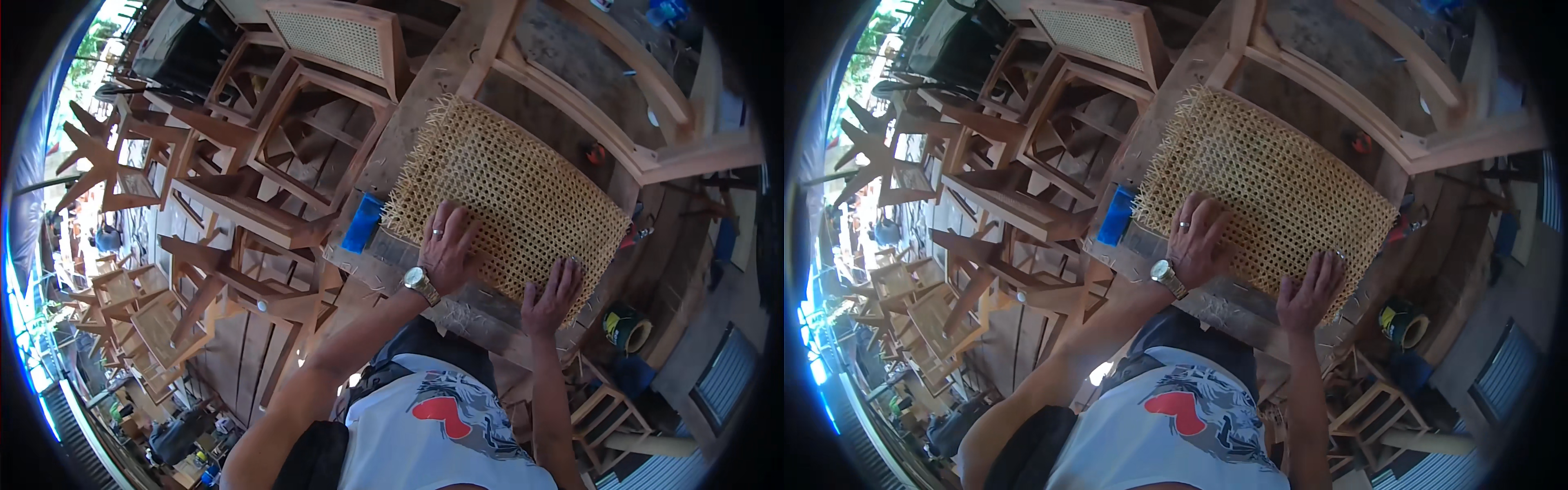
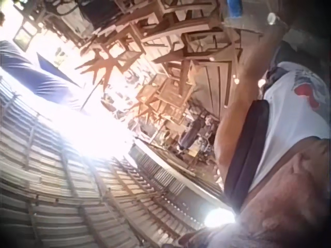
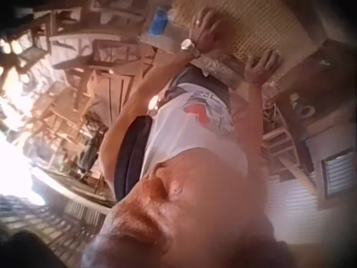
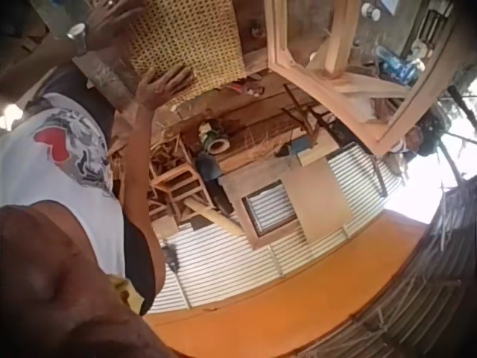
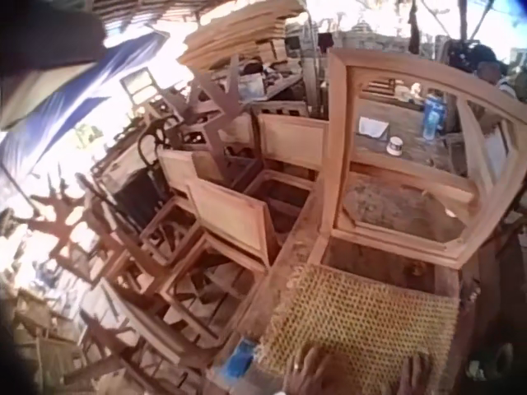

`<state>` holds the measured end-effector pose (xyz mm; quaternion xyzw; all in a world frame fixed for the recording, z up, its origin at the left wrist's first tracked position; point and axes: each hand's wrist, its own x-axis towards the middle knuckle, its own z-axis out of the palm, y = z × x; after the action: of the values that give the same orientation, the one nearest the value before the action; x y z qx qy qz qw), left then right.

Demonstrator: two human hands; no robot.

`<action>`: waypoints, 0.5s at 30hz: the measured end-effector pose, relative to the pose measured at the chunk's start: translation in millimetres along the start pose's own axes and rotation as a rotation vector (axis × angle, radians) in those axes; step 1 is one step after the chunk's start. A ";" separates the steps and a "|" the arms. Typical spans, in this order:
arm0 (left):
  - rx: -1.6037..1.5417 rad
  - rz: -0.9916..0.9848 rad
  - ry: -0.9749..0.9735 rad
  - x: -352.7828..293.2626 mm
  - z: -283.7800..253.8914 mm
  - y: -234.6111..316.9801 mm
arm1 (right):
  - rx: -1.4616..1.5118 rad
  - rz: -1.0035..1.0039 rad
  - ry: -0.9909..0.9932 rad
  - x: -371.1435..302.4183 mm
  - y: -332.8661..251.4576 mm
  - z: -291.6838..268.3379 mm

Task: Fitting and tapping a woven cane seat into a wooden chair frame groove using a hammer and wedge.

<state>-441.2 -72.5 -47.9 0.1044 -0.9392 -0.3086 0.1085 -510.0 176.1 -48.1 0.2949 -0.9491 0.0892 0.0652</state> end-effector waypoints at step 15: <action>-0.009 -0.053 -0.067 49.9 -15.8 -22.6 | -0.057 -0.023 -0.065 3.1 -2.6 5.3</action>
<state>-481.7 -112.2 -42.1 0.1186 -0.9378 -0.3188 0.0694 -511.5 171.3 -52.3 0.3067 -0.9494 0.0515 0.0439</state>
